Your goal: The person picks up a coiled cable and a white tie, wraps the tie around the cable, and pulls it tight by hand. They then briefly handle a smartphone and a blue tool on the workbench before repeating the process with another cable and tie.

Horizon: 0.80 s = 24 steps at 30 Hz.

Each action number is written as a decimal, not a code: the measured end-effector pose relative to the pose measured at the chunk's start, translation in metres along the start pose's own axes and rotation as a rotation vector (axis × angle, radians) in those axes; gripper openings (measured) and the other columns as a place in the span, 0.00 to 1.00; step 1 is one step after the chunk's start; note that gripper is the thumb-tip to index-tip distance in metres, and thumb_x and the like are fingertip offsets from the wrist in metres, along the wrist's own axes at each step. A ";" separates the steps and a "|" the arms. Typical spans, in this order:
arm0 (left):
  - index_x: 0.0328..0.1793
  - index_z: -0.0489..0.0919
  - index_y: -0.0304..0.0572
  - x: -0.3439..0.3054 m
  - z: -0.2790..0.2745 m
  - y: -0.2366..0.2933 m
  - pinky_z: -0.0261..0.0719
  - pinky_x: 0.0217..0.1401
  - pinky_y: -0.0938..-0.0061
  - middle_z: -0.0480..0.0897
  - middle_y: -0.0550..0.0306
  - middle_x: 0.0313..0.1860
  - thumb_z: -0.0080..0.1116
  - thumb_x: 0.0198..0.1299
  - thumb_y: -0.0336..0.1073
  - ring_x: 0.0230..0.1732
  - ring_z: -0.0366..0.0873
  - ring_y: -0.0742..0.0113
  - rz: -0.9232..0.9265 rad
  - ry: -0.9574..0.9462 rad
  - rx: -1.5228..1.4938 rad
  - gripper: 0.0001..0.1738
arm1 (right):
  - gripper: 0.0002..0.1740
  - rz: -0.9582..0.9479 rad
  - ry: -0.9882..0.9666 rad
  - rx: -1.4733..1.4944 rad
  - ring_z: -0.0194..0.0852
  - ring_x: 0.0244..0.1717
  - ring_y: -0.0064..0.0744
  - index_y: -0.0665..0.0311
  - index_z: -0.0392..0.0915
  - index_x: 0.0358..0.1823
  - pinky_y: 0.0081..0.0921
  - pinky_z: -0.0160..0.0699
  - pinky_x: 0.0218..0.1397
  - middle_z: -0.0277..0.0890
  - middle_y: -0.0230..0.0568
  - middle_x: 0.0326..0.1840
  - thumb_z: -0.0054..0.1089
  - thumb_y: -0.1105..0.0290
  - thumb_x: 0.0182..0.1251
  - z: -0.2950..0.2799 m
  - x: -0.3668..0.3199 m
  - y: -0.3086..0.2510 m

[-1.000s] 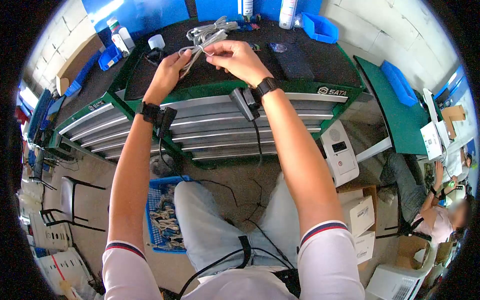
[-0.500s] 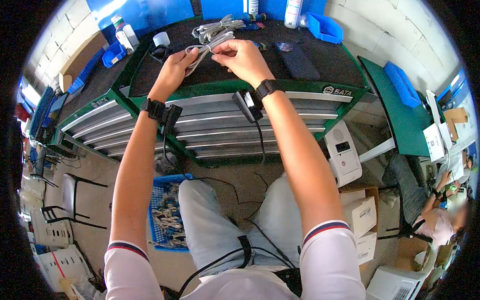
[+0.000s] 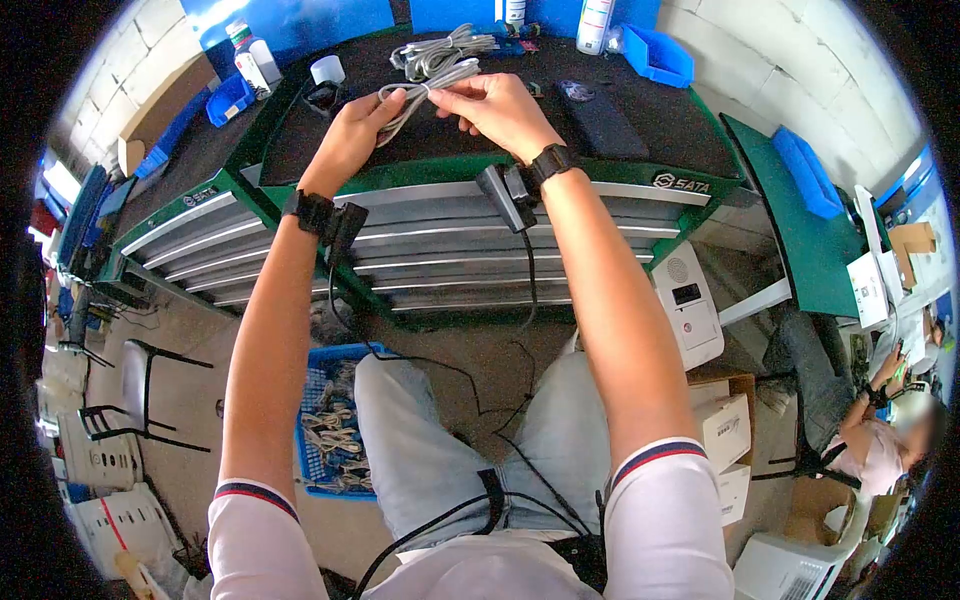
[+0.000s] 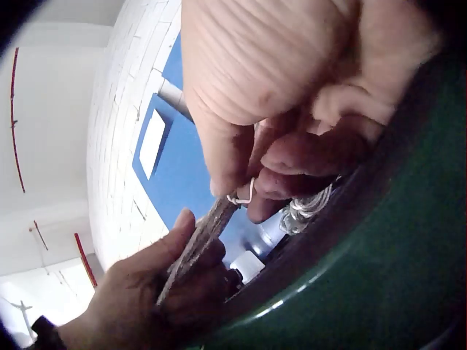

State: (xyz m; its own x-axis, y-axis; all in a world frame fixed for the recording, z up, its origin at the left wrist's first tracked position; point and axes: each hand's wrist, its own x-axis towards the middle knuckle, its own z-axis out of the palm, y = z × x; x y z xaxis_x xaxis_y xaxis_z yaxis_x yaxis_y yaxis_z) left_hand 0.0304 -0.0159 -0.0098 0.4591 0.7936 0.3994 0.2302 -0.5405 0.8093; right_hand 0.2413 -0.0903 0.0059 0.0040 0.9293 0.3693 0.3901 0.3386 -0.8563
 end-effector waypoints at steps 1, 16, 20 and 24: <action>0.38 0.80 0.30 0.000 0.001 0.003 0.67 0.31 0.75 0.75 0.60 0.25 0.54 0.71 0.56 0.28 0.67 0.75 0.014 -0.025 -0.010 0.29 | 0.16 0.000 0.001 0.000 0.75 0.27 0.15 0.61 0.87 0.45 0.15 0.73 0.30 0.85 0.29 0.32 0.68 0.57 0.66 0.000 0.000 0.001; 0.41 0.83 0.34 -0.005 0.003 0.005 0.69 0.36 0.75 0.76 0.63 0.25 0.62 0.64 0.49 0.30 0.70 0.75 0.202 -0.012 0.193 0.21 | 0.15 -0.001 -0.065 -0.043 0.74 0.27 0.15 0.64 0.86 0.41 0.16 0.73 0.30 0.83 0.28 0.31 0.70 0.59 0.64 -0.001 0.003 0.008; 0.33 0.84 0.34 -0.003 -0.004 0.006 0.71 0.31 0.74 0.76 0.59 0.19 0.60 0.61 0.56 0.25 0.73 0.71 0.046 -0.082 0.067 0.27 | 0.14 -0.020 -0.111 0.028 0.70 0.28 0.13 0.62 0.81 0.46 0.13 0.68 0.30 0.77 0.23 0.30 0.69 0.61 0.66 0.002 0.001 0.004; 0.33 0.85 0.34 -0.002 -0.002 0.009 0.68 0.30 0.75 0.76 0.60 0.20 0.55 0.65 0.57 0.24 0.71 0.73 0.061 -0.123 0.019 0.29 | 0.15 -0.043 -0.055 0.071 0.71 0.29 0.13 0.62 0.79 0.48 0.13 0.68 0.30 0.76 0.23 0.30 0.68 0.60 0.68 0.001 -0.004 -0.001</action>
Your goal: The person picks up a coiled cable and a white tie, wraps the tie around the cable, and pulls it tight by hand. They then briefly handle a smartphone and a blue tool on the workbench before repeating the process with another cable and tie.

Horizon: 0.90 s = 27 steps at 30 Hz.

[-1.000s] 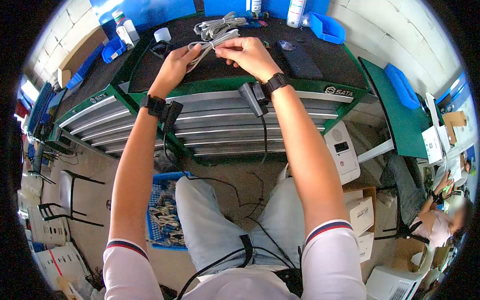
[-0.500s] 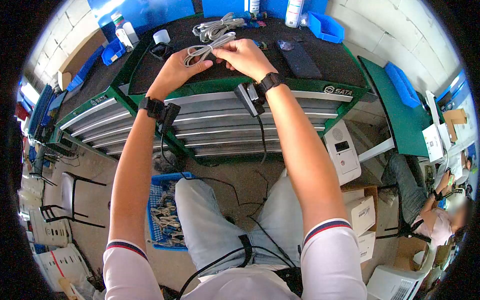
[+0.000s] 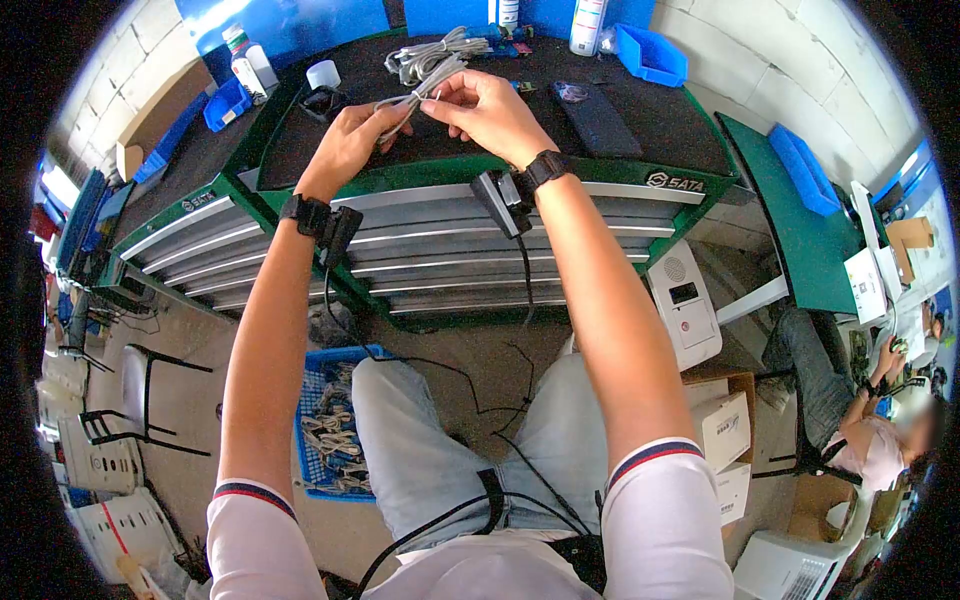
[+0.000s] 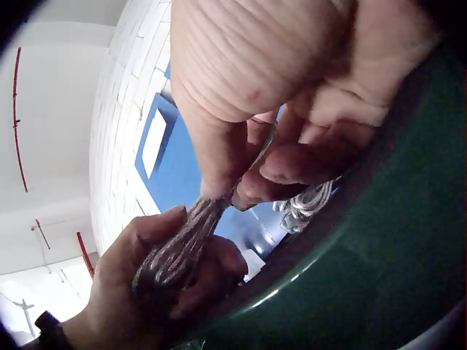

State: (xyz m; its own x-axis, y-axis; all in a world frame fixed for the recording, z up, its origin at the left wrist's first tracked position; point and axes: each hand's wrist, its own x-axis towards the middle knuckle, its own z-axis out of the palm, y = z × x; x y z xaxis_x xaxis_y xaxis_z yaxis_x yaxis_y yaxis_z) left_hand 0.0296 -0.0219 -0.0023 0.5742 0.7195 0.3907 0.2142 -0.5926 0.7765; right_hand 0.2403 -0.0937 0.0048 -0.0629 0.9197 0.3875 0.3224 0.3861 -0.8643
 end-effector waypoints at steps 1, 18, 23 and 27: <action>0.33 0.85 0.33 -0.001 0.000 0.001 0.68 0.29 0.75 0.76 0.60 0.20 0.53 0.66 0.57 0.24 0.71 0.73 0.021 0.003 -0.007 0.29 | 0.15 0.000 -0.001 0.002 0.71 0.29 0.13 0.62 0.79 0.48 0.13 0.68 0.30 0.76 0.23 0.30 0.68 0.60 0.68 -0.001 0.001 0.003; 0.45 0.86 0.35 -0.006 0.001 0.007 0.65 0.29 0.78 0.80 0.61 0.25 0.43 0.73 0.47 0.25 0.70 0.74 0.075 -0.015 -0.031 0.25 | 0.14 -0.029 -0.010 0.054 0.73 0.33 0.15 0.63 0.80 0.53 0.13 0.72 0.35 0.83 0.31 0.43 0.60 0.63 0.73 -0.005 0.004 0.012; 0.48 0.85 0.36 -0.006 0.000 0.006 0.66 0.30 0.77 0.81 0.60 0.27 0.42 0.73 0.47 0.25 0.70 0.74 0.087 -0.004 -0.031 0.25 | 0.14 -0.018 -0.012 0.058 0.73 0.33 0.15 0.62 0.80 0.53 0.13 0.72 0.34 0.83 0.31 0.43 0.59 0.63 0.74 -0.005 0.004 0.011; 0.49 0.85 0.36 -0.004 -0.001 0.005 0.67 0.30 0.77 0.82 0.60 0.28 0.42 0.73 0.47 0.25 0.70 0.74 0.035 -0.046 0.009 0.24 | 0.14 -0.009 -0.001 0.069 0.73 0.32 0.15 0.62 0.81 0.53 0.14 0.72 0.34 0.84 0.32 0.42 0.59 0.62 0.74 -0.005 0.003 0.009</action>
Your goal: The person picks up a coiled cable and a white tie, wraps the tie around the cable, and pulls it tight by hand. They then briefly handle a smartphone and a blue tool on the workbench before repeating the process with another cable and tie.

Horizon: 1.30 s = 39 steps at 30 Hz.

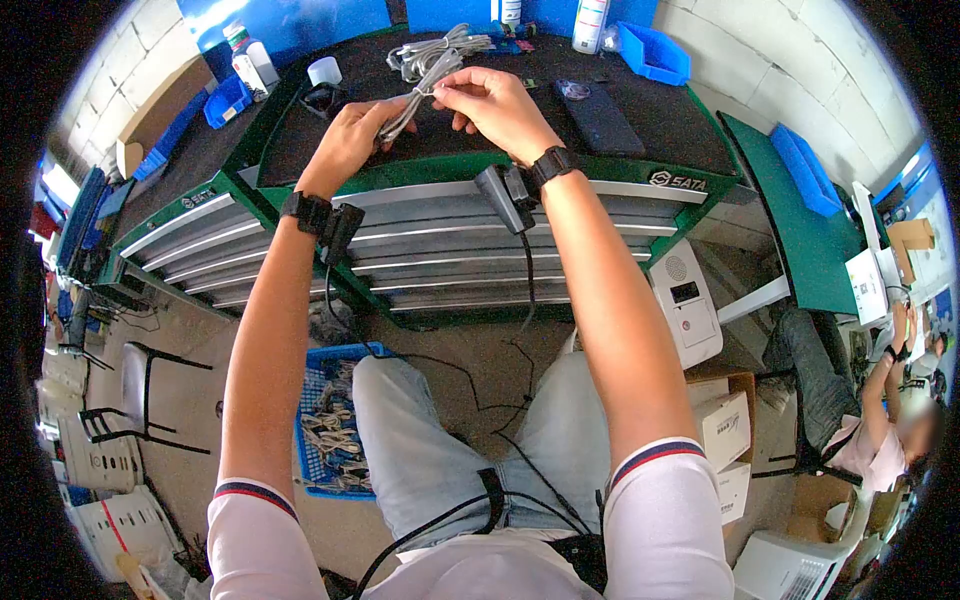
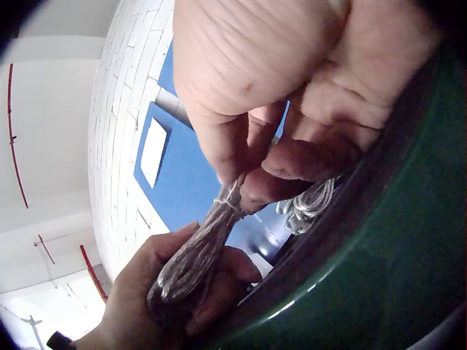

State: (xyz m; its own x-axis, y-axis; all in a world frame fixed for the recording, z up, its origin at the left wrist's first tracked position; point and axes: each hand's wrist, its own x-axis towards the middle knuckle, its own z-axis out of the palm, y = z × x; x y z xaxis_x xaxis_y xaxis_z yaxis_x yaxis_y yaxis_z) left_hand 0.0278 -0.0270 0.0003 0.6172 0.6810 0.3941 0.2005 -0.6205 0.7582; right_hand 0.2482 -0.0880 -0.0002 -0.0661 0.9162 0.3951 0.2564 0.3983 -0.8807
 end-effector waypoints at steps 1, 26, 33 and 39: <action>0.50 0.85 0.36 0.000 -0.001 0.000 0.68 0.30 0.78 0.82 0.60 0.29 0.42 0.73 0.46 0.26 0.70 0.74 0.021 -0.004 0.003 0.24 | 0.14 -0.002 -0.001 0.001 0.73 0.32 0.15 0.62 0.81 0.53 0.14 0.72 0.34 0.84 0.32 0.42 0.59 0.62 0.74 0.000 0.001 -0.001; 0.55 0.84 0.37 0.004 0.000 -0.014 0.74 0.37 0.77 0.86 0.58 0.35 0.42 0.74 0.45 0.31 0.75 0.74 0.085 -0.006 0.038 0.23 | 0.09 -0.038 -0.027 -0.020 0.72 0.32 0.14 0.62 0.80 0.49 0.14 0.71 0.34 0.83 0.31 0.43 0.57 0.67 0.74 -0.001 0.001 0.004; 0.55 0.84 0.36 0.003 0.001 -0.010 0.74 0.38 0.77 0.87 0.58 0.36 0.43 0.74 0.45 0.31 0.76 0.74 0.024 -0.009 0.007 0.23 | 0.08 -0.078 -0.019 0.013 0.73 0.28 0.14 0.64 0.83 0.46 0.15 0.73 0.31 0.83 0.30 0.37 0.59 0.71 0.70 0.000 0.003 0.006; 0.54 0.84 0.36 0.004 0.001 -0.014 0.74 0.38 0.77 0.86 0.59 0.35 0.43 0.74 0.44 0.31 0.75 0.74 0.016 -0.004 0.000 0.23 | 0.09 -0.033 -0.064 -0.138 0.69 0.29 0.12 0.62 0.81 0.48 0.13 0.69 0.33 0.83 0.27 0.39 0.57 0.71 0.72 -0.002 0.003 0.007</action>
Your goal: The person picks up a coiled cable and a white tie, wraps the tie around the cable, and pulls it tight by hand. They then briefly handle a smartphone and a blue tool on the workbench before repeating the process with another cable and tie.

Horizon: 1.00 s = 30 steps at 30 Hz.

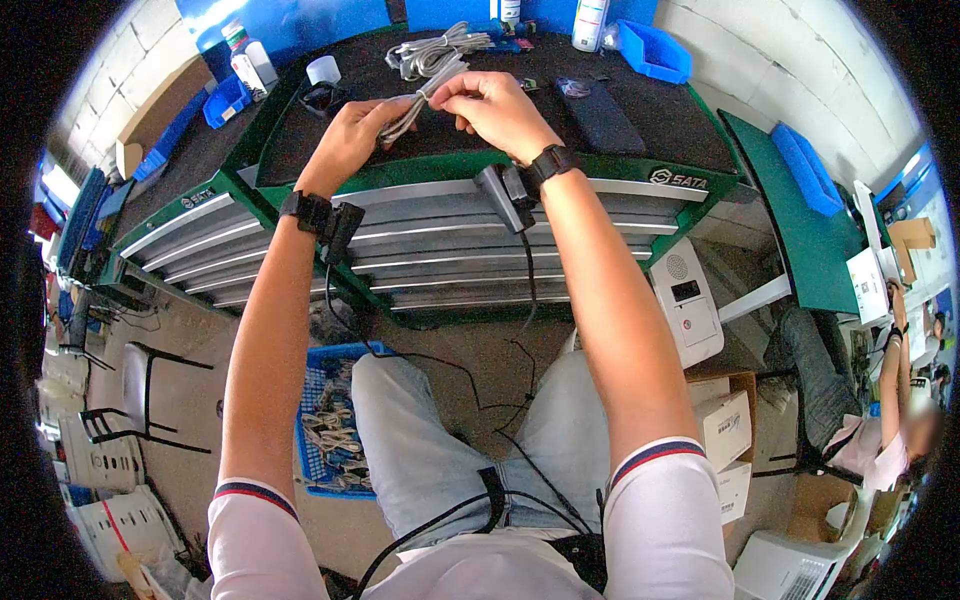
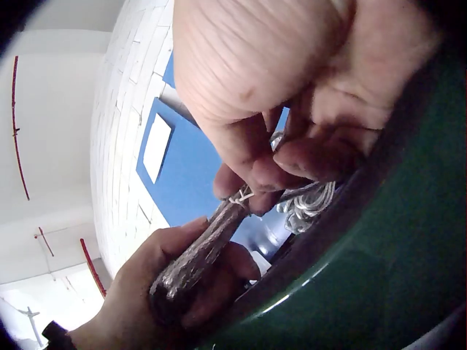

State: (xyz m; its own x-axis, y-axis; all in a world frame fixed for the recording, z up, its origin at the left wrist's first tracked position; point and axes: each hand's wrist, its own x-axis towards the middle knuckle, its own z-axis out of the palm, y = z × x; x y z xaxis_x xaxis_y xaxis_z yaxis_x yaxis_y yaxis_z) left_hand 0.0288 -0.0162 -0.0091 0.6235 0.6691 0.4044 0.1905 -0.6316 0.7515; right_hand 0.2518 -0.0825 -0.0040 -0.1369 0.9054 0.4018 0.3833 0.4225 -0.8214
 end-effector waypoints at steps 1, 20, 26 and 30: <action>0.55 0.84 0.36 0.000 -0.001 0.002 0.74 0.38 0.77 0.86 0.59 0.35 0.43 0.74 0.44 0.31 0.75 0.74 -0.009 -0.005 0.005 0.23 | 0.09 -0.001 0.001 -0.001 0.69 0.29 0.12 0.62 0.81 0.48 0.13 0.69 0.33 0.83 0.27 0.39 0.57 0.71 0.72 -0.001 0.000 0.000; 0.58 0.83 0.46 0.001 0.001 -0.003 0.78 0.35 0.73 0.85 0.51 0.35 0.45 0.70 0.39 0.29 0.80 0.67 0.032 0.026 0.092 0.18 | 0.21 0.094 0.080 0.020 0.75 0.23 0.15 0.66 0.86 0.41 0.15 0.73 0.28 0.86 0.35 0.32 0.59 0.53 0.72 0.006 0.000 -0.008; 0.56 0.83 0.43 -0.002 0.002 0.001 0.77 0.33 0.72 0.85 0.52 0.32 0.48 0.70 0.42 0.28 0.80 0.68 0.122 0.065 0.141 0.19 | 0.20 0.140 0.027 0.013 0.74 0.26 0.15 0.66 0.85 0.43 0.15 0.72 0.30 0.85 0.34 0.33 0.57 0.54 0.73 0.003 0.003 -0.007; 0.56 0.83 0.34 -0.001 0.001 0.011 0.76 0.43 0.77 0.87 0.56 0.37 0.47 0.73 0.45 0.36 0.78 0.74 -0.054 0.047 0.085 0.22 | 0.18 0.222 0.022 -0.009 0.72 0.27 0.13 0.65 0.84 0.46 0.14 0.71 0.30 0.85 0.33 0.36 0.57 0.56 0.74 0.003 0.004 -0.014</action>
State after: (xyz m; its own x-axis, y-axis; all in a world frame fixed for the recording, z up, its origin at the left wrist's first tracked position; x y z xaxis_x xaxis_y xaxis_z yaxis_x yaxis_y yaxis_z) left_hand 0.0310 -0.0245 -0.0018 0.5750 0.7194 0.3898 0.2875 -0.6237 0.7269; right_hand 0.2429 -0.0848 0.0074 -0.0282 0.9749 0.2207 0.4101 0.2127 -0.8869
